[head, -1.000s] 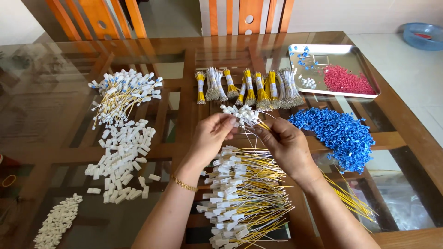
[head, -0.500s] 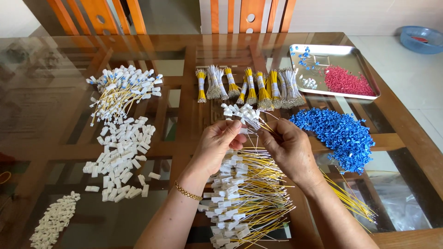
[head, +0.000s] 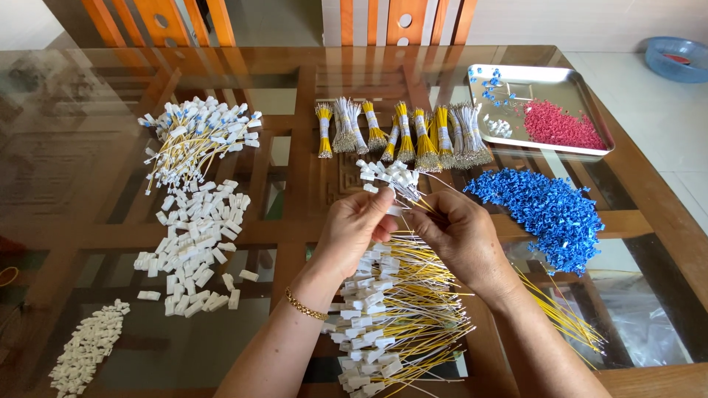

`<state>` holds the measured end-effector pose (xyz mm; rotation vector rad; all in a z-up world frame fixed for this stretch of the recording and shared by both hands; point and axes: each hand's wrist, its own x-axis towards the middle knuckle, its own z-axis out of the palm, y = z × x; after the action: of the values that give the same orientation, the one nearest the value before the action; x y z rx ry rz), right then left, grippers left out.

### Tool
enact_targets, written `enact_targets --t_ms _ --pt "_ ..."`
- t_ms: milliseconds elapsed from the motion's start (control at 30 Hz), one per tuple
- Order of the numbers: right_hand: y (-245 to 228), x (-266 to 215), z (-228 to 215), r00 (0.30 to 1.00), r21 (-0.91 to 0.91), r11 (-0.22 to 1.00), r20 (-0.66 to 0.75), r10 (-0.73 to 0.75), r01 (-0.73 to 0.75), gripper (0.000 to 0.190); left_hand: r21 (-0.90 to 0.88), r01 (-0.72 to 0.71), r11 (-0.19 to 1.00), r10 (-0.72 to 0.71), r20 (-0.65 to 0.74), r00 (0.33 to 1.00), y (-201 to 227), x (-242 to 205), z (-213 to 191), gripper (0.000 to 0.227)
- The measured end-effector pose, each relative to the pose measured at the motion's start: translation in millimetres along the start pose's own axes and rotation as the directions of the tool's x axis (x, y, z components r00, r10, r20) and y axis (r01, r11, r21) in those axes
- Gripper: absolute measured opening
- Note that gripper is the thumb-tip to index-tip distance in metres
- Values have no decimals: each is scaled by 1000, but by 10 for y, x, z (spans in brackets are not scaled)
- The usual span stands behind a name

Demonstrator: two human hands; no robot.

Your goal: Assembling electronic wire harnesses by manually attaching plastic connectors to wire sets.

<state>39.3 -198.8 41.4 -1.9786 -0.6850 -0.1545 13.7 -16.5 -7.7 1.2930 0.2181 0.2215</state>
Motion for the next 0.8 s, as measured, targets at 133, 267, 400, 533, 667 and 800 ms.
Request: enact_targets --t_ms 133,267,400,533,667,800 --pt "36 4 13 999 13 1000 38 -29 29 11 3 12 1000 -12 -18 1000 -16 -20 -13 42" --pt "10 13 29 998 31 1000 60 1 -3 10 -2 27 1000 -27 -25 999 28 -41 -4 42" --pt "-47 40 37 997 -12 998 53 -59 60 12 -7 37 999 -37 -31 999 23 -54 41 40" --pt "-44 41 74 996 -40 996 56 -72 74 11 -22 47 999 -47 -17 999 23 -47 46 39" --pt "-22 63 63 989 -64 990 88 -118 123 13 6 59 998 -59 -10 998 116 -64 45 38" --pt "-76 71 -33 985 -49 995 154 -77 85 13 313 -8 950 14 -17 1000 121 38 -233 40"
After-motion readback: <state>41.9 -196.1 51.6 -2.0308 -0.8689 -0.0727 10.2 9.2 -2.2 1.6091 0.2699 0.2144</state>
